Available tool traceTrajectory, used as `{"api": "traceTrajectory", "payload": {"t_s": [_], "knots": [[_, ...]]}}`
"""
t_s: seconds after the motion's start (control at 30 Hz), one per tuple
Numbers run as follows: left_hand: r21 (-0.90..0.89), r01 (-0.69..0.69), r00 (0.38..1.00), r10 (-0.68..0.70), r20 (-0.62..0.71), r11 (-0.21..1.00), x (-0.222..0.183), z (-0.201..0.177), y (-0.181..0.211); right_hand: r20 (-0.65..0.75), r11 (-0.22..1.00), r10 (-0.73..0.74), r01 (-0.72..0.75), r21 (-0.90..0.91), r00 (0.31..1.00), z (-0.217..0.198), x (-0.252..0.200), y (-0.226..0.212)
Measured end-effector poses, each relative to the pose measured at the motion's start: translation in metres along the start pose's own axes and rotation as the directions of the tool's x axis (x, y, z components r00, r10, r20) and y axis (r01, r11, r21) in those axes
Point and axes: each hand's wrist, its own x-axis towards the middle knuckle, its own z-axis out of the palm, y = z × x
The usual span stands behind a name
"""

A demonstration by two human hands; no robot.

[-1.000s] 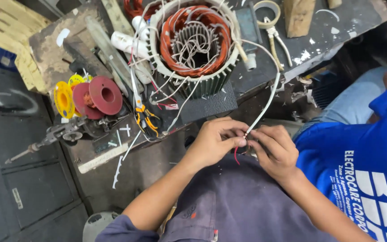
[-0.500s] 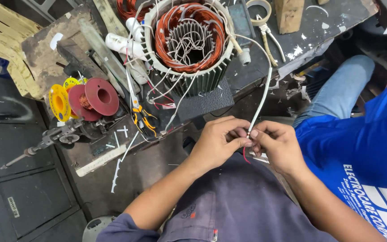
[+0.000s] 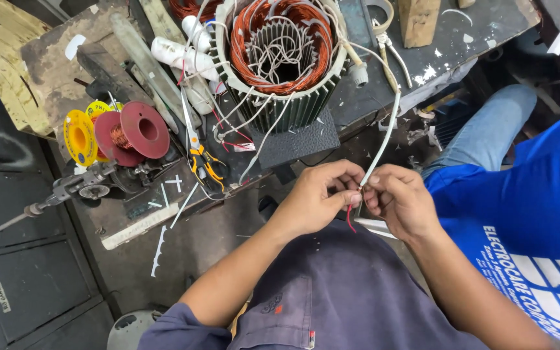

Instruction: Repairing an electric motor by stripping, connecting, and organizing the stator wiring

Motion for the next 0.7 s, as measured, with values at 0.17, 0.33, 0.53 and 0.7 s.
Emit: {"api": "traceTrajectory", "payload": {"t_s": [0.17,0.33,0.53,0.7], "knots": [[-0.039,0.037,0.999,-0.038,-0.007,0.999,-0.001,0.000,0.000,-0.173,0.991,-0.133,0.134,-0.008,0.976,-0.005,0.004,-0.012],[-0.022,0.150,0.989,-0.150,-0.007,0.988,-0.003,-0.007,0.022,-0.105,0.595,-0.682,0.466,-0.655,0.724,-0.015,-0.022,-0.037],[-0.166,0.154,0.988,-0.150,0.038,0.974,-0.002,-0.002,0.015,0.567,0.030,-0.744,0.865,-0.500,0.354,0.006,-0.018,-0.033],[-0.204,0.180,0.983,-0.182,0.010,0.962,-0.002,-0.002,0.011,0.596,-0.121,-0.776,0.880,-0.460,0.205,0.016,-0.010,-0.030]]}}
